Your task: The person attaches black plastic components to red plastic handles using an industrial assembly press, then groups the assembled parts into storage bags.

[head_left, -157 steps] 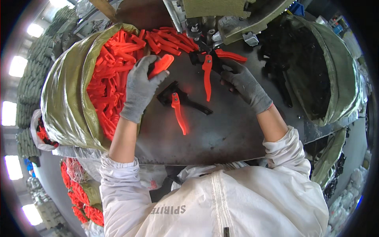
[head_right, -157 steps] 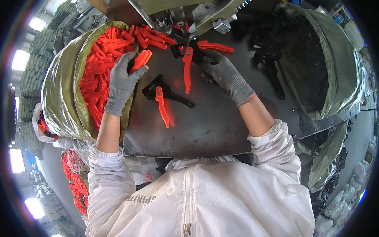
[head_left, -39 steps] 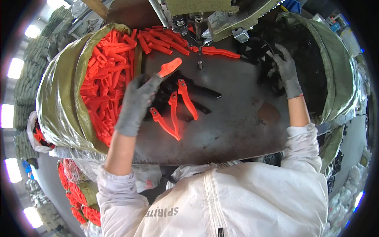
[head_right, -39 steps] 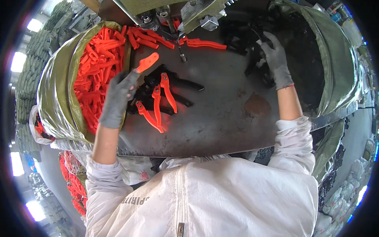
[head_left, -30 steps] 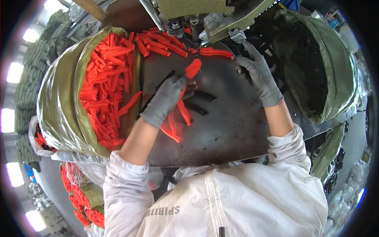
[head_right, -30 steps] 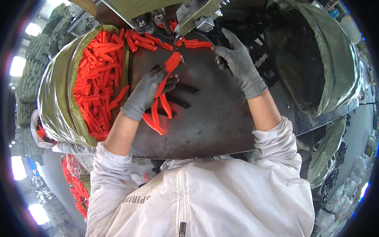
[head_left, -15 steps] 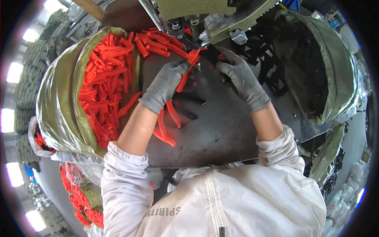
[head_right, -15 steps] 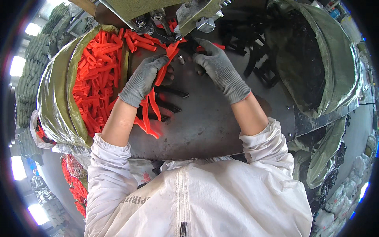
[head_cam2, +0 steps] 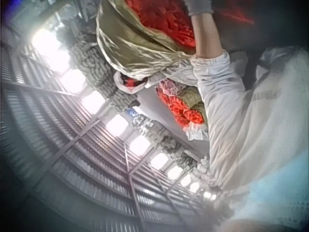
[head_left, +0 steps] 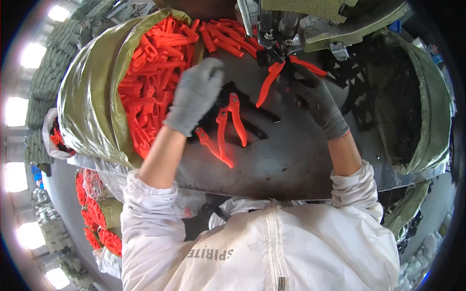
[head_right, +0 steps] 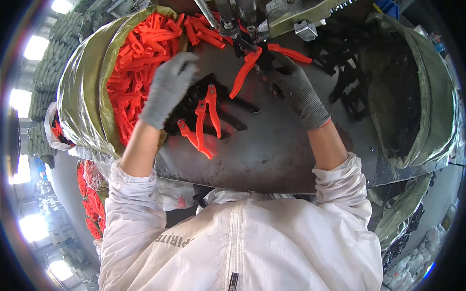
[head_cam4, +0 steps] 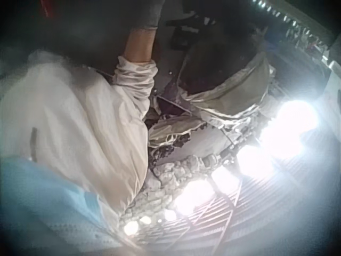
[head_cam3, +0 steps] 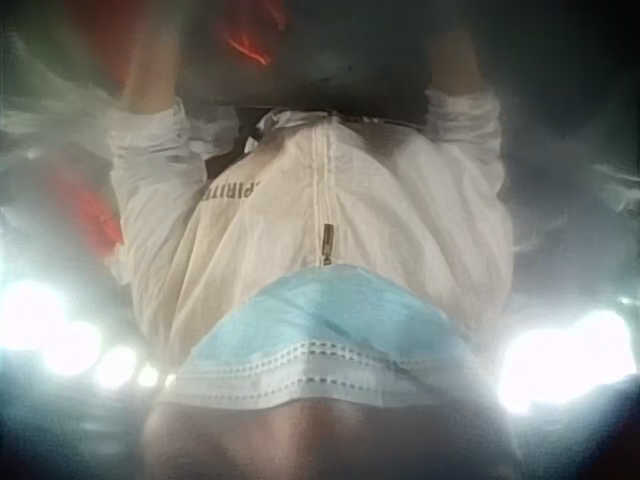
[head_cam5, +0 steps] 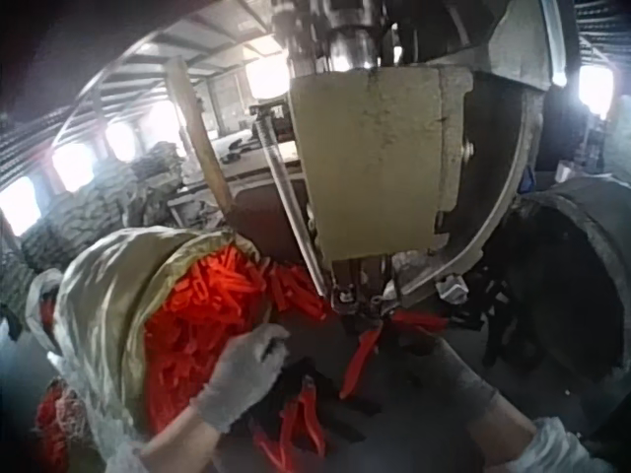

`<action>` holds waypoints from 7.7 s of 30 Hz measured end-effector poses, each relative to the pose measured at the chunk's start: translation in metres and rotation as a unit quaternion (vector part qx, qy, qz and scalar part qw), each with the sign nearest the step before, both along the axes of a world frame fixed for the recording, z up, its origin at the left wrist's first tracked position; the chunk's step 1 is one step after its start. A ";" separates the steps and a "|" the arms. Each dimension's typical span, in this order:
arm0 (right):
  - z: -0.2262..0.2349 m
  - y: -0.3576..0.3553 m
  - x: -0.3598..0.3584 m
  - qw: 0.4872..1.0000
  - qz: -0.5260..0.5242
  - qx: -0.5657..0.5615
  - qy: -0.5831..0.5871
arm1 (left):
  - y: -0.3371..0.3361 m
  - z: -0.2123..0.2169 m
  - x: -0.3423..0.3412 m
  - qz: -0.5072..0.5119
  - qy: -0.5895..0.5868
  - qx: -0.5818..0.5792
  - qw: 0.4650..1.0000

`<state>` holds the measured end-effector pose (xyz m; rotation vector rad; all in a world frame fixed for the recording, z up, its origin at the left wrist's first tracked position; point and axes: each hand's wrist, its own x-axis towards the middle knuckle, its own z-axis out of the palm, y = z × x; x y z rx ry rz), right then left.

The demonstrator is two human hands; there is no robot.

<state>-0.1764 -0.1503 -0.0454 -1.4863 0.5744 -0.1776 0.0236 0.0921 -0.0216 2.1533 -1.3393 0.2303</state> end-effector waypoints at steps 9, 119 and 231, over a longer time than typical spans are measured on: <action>0.034 0.010 0.003 1.000 -0.001 -0.030 -0.002 | 0.126 -0.057 0.038 0.160 0.000 0.316 0.935; 0.012 -0.167 -0.131 0.730 0.135 -0.660 0.117 | -0.068 -0.004 -0.053 -0.016 0.609 0.014 0.793; 0.028 0.000 -0.004 0.999 -0.021 -0.036 -0.034 | -0.097 0.016 -0.043 -0.037 0.618 0.043 0.784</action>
